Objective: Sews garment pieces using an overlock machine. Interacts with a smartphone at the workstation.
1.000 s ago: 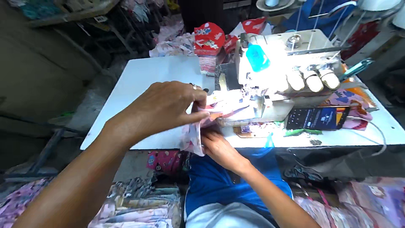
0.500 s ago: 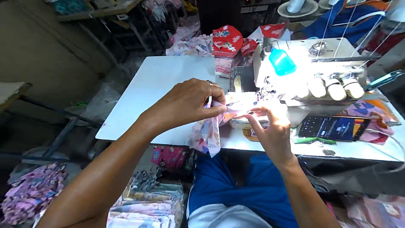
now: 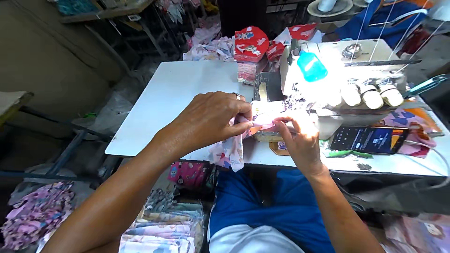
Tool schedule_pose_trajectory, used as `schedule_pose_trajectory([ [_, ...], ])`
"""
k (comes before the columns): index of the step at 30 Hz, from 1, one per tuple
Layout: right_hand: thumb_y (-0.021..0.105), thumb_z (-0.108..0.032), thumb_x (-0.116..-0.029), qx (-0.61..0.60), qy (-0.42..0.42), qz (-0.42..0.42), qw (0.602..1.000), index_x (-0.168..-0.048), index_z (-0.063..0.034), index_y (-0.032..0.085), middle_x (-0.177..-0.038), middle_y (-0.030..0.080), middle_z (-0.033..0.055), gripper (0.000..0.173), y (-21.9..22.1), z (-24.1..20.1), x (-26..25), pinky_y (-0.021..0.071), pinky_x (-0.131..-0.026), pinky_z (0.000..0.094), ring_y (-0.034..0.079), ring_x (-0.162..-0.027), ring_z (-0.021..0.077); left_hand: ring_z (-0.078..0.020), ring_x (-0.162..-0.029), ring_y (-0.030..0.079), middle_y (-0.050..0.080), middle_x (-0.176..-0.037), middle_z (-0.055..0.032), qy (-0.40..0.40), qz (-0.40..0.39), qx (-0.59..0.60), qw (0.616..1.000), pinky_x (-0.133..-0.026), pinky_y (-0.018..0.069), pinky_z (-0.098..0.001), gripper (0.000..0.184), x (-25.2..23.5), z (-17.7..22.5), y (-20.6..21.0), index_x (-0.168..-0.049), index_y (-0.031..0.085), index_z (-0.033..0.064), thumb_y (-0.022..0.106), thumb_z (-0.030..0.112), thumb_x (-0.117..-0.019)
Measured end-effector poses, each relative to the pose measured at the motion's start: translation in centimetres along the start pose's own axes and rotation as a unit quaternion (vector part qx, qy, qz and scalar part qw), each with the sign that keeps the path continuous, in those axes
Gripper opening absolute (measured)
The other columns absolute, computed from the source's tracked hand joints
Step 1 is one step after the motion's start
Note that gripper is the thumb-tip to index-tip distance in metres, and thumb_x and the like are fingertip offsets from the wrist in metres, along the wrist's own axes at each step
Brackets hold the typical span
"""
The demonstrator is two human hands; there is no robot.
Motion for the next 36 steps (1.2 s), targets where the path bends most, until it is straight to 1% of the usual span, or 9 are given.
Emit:
schedule_pose_trajectory([
  [6,0.059,0.004,-0.096,-0.011,-0.024,-0.004,1.0,-0.102,-0.0034,0.078,-0.101,0.071,0.0142,0.021,0.4,-0.2,0.0,0.0503,-0.09,0.0379,0.066,-0.099,0.0261,-0.0113,-0.059,0.051,0.055,-0.074,0.0031,0.014,0.005,-0.011,1.0,-0.051,0.0351,-0.0302,0.025,0.3,1.0,-0.2,-0.089,0.069,0.0184,0.057,0.038,-0.0962],
  [9,0.061,-0.007,-0.1003,-0.002,-0.023,0.006,1.0,-0.109,-0.0038,0.077,-0.108,0.071,0.0155,0.018,0.2,0.1,0.5,0.0498,-0.093,0.0402,0.065,-0.105,0.0277,-0.0112,-0.06,0.051,0.056,-0.076,0.0034,0.005,0.01,-0.014,1.0,-0.052,0.035,-0.0304,0.025,0.3,0.7,-0.3,-0.091,0.07,0.0189,0.057,0.039,-0.097],
  [12,0.068,-0.018,-0.0986,0.01,-0.011,0.021,1.0,-0.106,-0.0043,0.077,-0.109,0.072,0.0149,0.018,0.2,0.6,0.9,0.0494,-0.095,0.0407,0.065,-0.106,0.0279,-0.0113,-0.061,0.052,0.058,-0.079,0.0035,-0.007,0.018,-0.017,1.0,-0.053,0.0363,-0.0313,0.024,0.1,0.4,-0.4,-0.093,0.071,0.0201,0.058,0.041,-0.0965],
  [15,0.07,-0.014,-0.0965,0.017,0.005,0.04,0.999,-0.1,-0.0041,0.078,-0.1,0.073,0.0135,0.014,0.0,1.1,1.4,0.0506,-0.091,0.0393,0.067,-0.098,0.0256,-0.0142,-0.062,0.054,0.059,-0.082,0.0005,-0.011,0.021,-0.023,0.999,-0.054,0.038,-0.0344,0.024,-0.1,0.1,-0.3,-0.096,0.074,0.0189,0.063,0.04,-0.094],
  [18,0.07,-0.012,-0.0966,0.001,0.018,0.049,0.999,-0.102,-0.0035,0.076,-0.101,0.072,0.0125,0.012,-0.3,1.3,1.4,0.0512,-0.091,0.0388,0.067,-0.099,0.0239,-0.0128,-0.063,0.053,0.056,-0.081,0.0019,-0.018,0.024,-0.002,1.0,-0.055,0.0378,-0.0334,0.022,-0.1,-0.5,-0.2,-0.093,0.073,0.0195,0.062,0.039,-0.0946],
  [23,0.071,-0.011,-0.0952,-0.032,0.027,0.07,0.997,-0.1,-0.0034,0.076,-0.099,0.073,0.0109,0.01,-0.7,1.8,1.5,0.0504,-0.09,0.0357,0.066,-0.098,0.0202,-0.0052,-0.065,0.049,0.055,-0.082,0.0071,-0.029,0.024,0.049,0.998,-0.057,0.0368,-0.0266,0.024,0.0,-1.1,0.0,-0.096,0.074,0.0228,0.06,0.042,-0.0957],
  [27,0.071,-0.009,-0.0947,-0.04,0.028,0.071,0.996,-0.102,-0.0042,0.076,-0.1,0.073,0.01,0.01,-0.8,1.9,1.5,0.0502,-0.09,0.0359,0.066,-0.099,0.0194,-0.0065,-0.063,0.048,0.055,-0.081,0.006,-0.034,0.03,0.059,0.997,-0.056,0.0363,-0.028,0.023,0.0,-1.0,0.0,-0.097,0.075,0.0219,0.061,0.04,-0.0957],
  [32,0.07,-0.013,-0.0969,-0.033,0.02,0.064,0.997,-0.102,-0.0042,0.077,-0.098,0.073,0.0104,0.013,-1.0,1.6,1.5,0.0497,-0.089,0.0358,0.066,-0.097,0.02,-0.0068,-0.065,0.05,0.054,-0.08,0.006,-0.031,0.037,0.059,0.997,-0.058,0.0371,-0.0283,0.025,0.1,-0.8,0.0,-0.099,0.077,0.0227,0.061,0.042,-0.0959],
  [36,0.068,-0.011,-0.0977,-0.023,0.018,0.045,0.999,-0.101,-0.0033,0.076,-0.1,0.072,0.011,0.012,-1.0,1.6,1.4,0.0494,-0.092,0.0373,0.066,-0.1,0.0215,-0.0076,-0.067,0.052,0.056,-0.08,0.0056,-0.017,0.042,0.051,0.998,-0.058,0.0381,-0.029,0.026,0.1,-0.1,0.0,-0.097,0.077,0.023,0.06,0.042,-0.0958],
])
Point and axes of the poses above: each hand's wrist, its own x-axis away from the middle knuckle, its own y-axis out of the palm, z = x × y, the point moved 10 cm from there along -x, towards the middle knuckle
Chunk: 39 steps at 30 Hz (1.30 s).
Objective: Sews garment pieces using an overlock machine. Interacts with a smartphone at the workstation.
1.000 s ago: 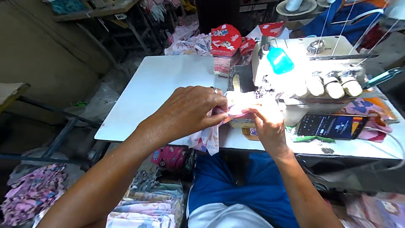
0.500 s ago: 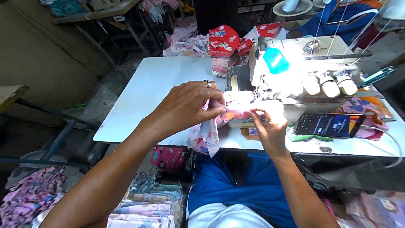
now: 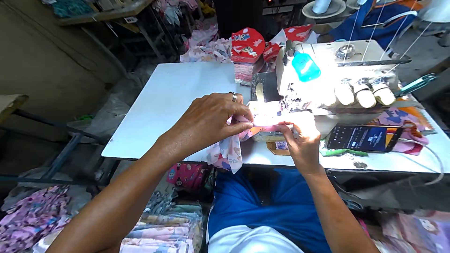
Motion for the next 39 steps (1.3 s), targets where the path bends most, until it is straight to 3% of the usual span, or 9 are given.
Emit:
schedule_pose_trajectory([
  [9,0.066,-0.013,-0.0991,0.06,-0.019,-0.031,0.998,-0.104,-0.0017,0.077,-0.099,0.072,0.015,0.016,0.1,-0.4,-0.3,0.0515,-0.09,0.0384,0.067,-0.098,0.0268,-0.0079,-0.066,0.056,0.058,-0.082,0.0055,0.026,-0.015,-0.045,0.999,-0.055,0.0391,-0.0278,0.026,0.3,1.8,0.5,-0.094,0.077,0.0259,0.057,0.043,-0.097],
  [13,0.068,-0.01,-0.0972,0.043,-0.009,-0.025,0.999,-0.103,-0.0007,0.075,-0.098,0.071,0.0139,0.013,-0.1,-0.2,-0.1,0.0508,-0.088,0.0354,0.066,-0.095,0.0246,-0.0091,-0.07,0.059,0.061,-0.086,0.0052,0.011,-0.011,-0.041,0.999,-0.057,0.0403,-0.0305,0.025,0.3,1.3,0.5,-0.095,0.076,0.0256,0.058,0.042,-0.0968],
  [22,0.07,-0.014,-0.0965,0.05,-0.018,-0.035,0.998,-0.103,-0.002,0.075,-0.095,0.069,0.0131,0.014,0.0,-0.2,-0.4,0.05,-0.081,0.0353,0.063,-0.086,0.0231,-0.0108,-0.067,0.056,0.058,-0.082,0.004,0.002,-0.008,-0.036,0.999,-0.056,0.0388,-0.0319,0.025,0.3,0.9,0.4,-0.096,0.076,0.0244,0.058,0.041,-0.0972],
  [27,0.068,-0.011,-0.0977,0.062,-0.026,-0.036,0.997,-0.103,-0.0024,0.077,-0.099,0.073,0.014,0.014,-0.2,-0.3,-0.3,0.0521,-0.09,0.0376,0.068,-0.097,0.0256,-0.0087,-0.069,0.058,0.06,-0.085,0.0059,0.007,-0.015,-0.043,0.999,-0.057,0.0405,-0.0304,0.026,0.6,1.1,0.7,-0.094,0.077,0.0271,0.057,0.044,-0.0967],
  [31,0.066,-0.01,-0.0982,0.09,-0.032,-0.049,0.994,-0.107,-0.0036,0.079,-0.1,0.072,0.0172,0.017,0.1,-0.4,-0.4,0.0507,-0.088,0.0413,0.066,-0.097,0.0306,-0.0092,-0.068,0.059,0.059,-0.084,0.0048,0.022,-0.017,-0.052,0.998,-0.055,0.0404,-0.0292,0.026,0.8,1.8,0.8,-0.094,0.077,0.0268,0.057,0.043,-0.0973],
  [39,0.067,-0.012,-0.0977,0.071,-0.028,-0.071,0.995,-0.101,-0.0022,0.075,-0.102,0.072,0.0148,0.013,-0.3,-0.5,-0.5,0.0524,-0.092,0.0364,0.068,-0.1,0.0263,-0.0149,-0.066,0.06,0.061,-0.082,0.0009,0.041,-0.006,-0.07,0.997,-0.053,0.0412,-0.0328,0.024,0.9,3.5,1.1,-0.095,0.078,0.0254,0.059,0.039,-0.0968],
])
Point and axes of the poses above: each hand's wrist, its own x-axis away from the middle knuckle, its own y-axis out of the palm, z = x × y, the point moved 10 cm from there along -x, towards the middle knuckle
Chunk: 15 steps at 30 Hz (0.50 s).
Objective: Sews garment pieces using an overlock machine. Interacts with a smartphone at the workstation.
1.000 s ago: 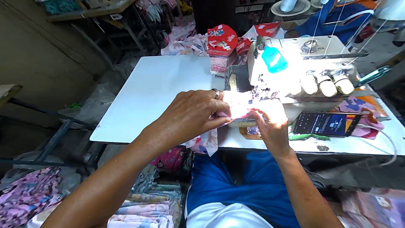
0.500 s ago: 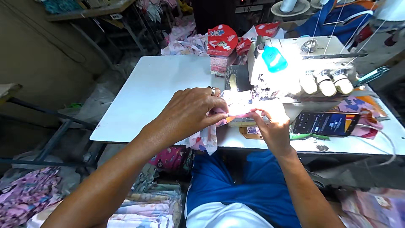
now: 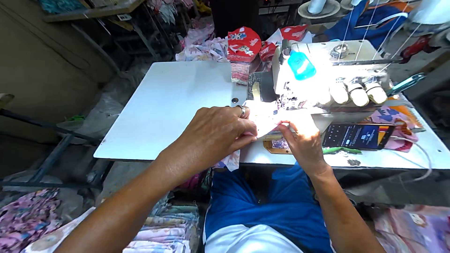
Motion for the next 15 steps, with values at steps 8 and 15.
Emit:
schedule_pose_trajectory([
  [8,0.063,-0.004,-0.0985,0.092,-0.06,-0.038,0.993,-0.109,-0.01,0.08,-0.114,0.075,0.0058,0.021,-1.3,-0.7,2.7,0.0488,-0.093,0.0377,0.066,-0.109,0.0255,-0.0213,-0.057,0.058,0.061,-0.069,-0.0049,-0.048,0.089,0.014,0.995,-0.047,0.0399,-0.0332,0.023,0.9,7.1,4.6,-0.09,0.076,0.0154,0.058,0.026,-0.1],
  [15,0.059,-0.001,-0.0995,0.087,-0.057,-0.03,0.994,-0.112,-0.0097,0.079,-0.116,0.075,0.0072,0.026,-1.7,-0.6,3.2,0.048,-0.094,0.0377,0.066,-0.11,0.0249,-0.0214,-0.056,0.058,0.062,-0.071,-0.0068,-0.073,0.113,-0.038,0.99,-0.045,0.0378,-0.0314,0.021,1.0,8.4,5.0,-0.093,0.078,0.0147,0.059,0.022,-0.0977],
])
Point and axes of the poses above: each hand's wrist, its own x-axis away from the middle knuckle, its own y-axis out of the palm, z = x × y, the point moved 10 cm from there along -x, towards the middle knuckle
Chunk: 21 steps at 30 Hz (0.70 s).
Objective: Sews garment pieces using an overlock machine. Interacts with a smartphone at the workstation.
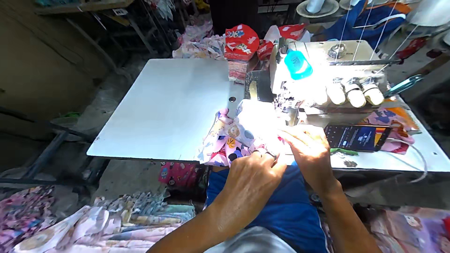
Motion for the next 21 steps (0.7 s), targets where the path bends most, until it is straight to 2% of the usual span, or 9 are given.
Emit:
schedule_pose_trajectory([
  [7,0.06,-0.002,-0.0993,-0.006,0.011,0.01,1.0,-0.112,-0.0107,0.08,-0.117,0.075,0.0052,0.025,0.1,0.4,0.4,0.047,-0.093,0.0379,0.066,-0.108,0.0234,-0.0204,-0.057,0.058,0.061,-0.071,-0.0061,-0.009,-0.012,-0.009,1.0,-0.044,0.037,-0.0306,0.021,-0.1,0.7,1.0,-0.091,0.077,0.0143,0.059,0.022,-0.0977],
  [11,0.059,-0.004,-0.0994,-0.028,0.052,0.019,0.998,-0.116,-0.0087,0.078,-0.119,0.074,0.009,0.025,0.5,1.5,0.7,0.048,-0.097,0.0394,0.066,-0.112,0.0251,-0.0207,-0.056,0.058,0.063,-0.072,-0.0062,-0.015,-0.012,-0.024,1.0,-0.044,0.038,-0.0308,0.021,-1.1,0.3,1.5,-0.092,0.077,0.0128,0.058,0.02,-0.098],
  [13,0.059,-0.002,-0.0977,-0.081,0.125,0.046,0.988,-0.115,-0.0032,0.076,-0.118,0.073,0.0126,0.025,0.6,2.6,1.9,0.0512,-0.099,0.0336,0.067,-0.113,0.0225,-0.0206,-0.056,0.059,0.062,-0.071,-0.0057,-0.019,-0.012,-0.034,0.999,-0.045,0.0374,-0.0307,0.022,-1.6,0.1,1.7,-0.092,0.077,0.0128,0.057,0.02,-0.0984],
  [16,0.059,-0.004,-0.0969,-0.165,0.244,0.05,0.954,-0.11,0.0044,0.073,-0.107,0.073,0.0139,0.021,2.4,2.6,5.1,0.0554,-0.094,0.024,0.07,-0.103,0.014,-0.0195,-0.056,0.057,0.061,-0.07,-0.0049,-0.021,-0.023,-0.037,0.999,-0.045,0.0361,-0.0305,0.021,-2.0,-0.1,2.3,-0.093,0.077,0.0128,0.057,0.02,-0.0987],
  [19,0.064,-0.008,-0.0911,-0.222,0.262,0.022,0.939,-0.107,0.0105,0.07,-0.098,0.073,0.0164,0.025,4.6,-0.4,6.5,0.054,-0.089,0.0205,0.07,-0.094,0.0118,-0.02,-0.057,0.057,0.058,-0.069,-0.0043,-0.025,-0.039,-0.032,0.998,-0.045,0.0368,-0.031,0.022,-2.9,-0.7,3.0,-0.09,0.075,0.0115,0.058,0.02,-0.0996],
  [21,0.067,-0.011,-0.0917,-0.265,0.246,0.009,0.932,-0.101,0.0063,0.071,-0.094,0.073,0.0141,0.02,5.6,-2.1,6.3,0.055,-0.088,0.0191,0.071,-0.091,0.0103,-0.0197,-0.054,0.054,0.053,-0.064,-0.0039,-0.031,-0.031,-0.041,0.998,-0.044,0.0329,-0.031,0.022,-4.0,-1.2,3.3,-0.084,0.074,0.0109,0.059,0.019,-0.0982],
])
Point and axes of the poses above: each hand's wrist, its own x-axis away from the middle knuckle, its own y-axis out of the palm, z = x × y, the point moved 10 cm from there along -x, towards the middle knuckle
